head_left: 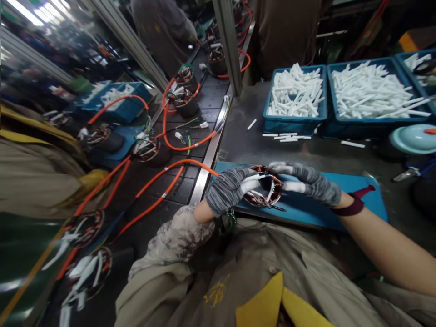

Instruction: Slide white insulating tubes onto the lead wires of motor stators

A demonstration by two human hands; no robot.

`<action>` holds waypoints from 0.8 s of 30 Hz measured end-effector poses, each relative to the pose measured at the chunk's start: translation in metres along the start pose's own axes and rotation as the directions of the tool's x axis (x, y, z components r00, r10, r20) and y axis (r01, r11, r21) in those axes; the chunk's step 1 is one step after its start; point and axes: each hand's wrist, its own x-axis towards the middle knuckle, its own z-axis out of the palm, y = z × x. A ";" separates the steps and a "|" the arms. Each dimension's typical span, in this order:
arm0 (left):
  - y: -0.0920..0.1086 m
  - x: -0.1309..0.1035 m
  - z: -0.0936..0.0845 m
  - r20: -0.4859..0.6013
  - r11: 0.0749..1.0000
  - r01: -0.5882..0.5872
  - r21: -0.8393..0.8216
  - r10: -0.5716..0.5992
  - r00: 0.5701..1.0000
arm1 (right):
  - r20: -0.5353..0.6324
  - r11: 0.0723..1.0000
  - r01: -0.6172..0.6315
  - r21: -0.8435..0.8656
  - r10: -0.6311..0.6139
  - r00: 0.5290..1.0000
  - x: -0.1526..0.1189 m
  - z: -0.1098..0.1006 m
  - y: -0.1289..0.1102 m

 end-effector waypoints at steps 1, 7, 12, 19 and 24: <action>0.001 0.001 0.000 0.012 1.000 0.005 -0.001 -0.005 1.000 | 0.034 1.000 -0.012 0.028 0.011 0.999 0.003 0.001 0.001; 0.004 0.002 -0.003 0.090 0.999 0.037 0.022 -0.039 0.995 | 0.206 0.991 -0.102 0.080 0.084 0.975 0.039 0.005 -0.002; -0.001 -0.005 -0.007 0.128 0.980 0.066 -0.188 -0.042 0.991 | 0.305 0.968 -0.243 0.058 0.215 0.928 0.057 0.006 -0.011; -0.017 -0.008 -0.001 0.140 0.929 0.095 -0.357 -0.047 0.989 | 0.283 0.965 -0.261 -0.025 0.257 0.924 0.055 0.015 -0.020; -0.011 0.000 -0.008 0.236 0.995 0.060 -0.083 -0.038 0.971 | 0.260 0.958 -0.046 -0.283 0.123 0.958 0.052 0.022 -0.014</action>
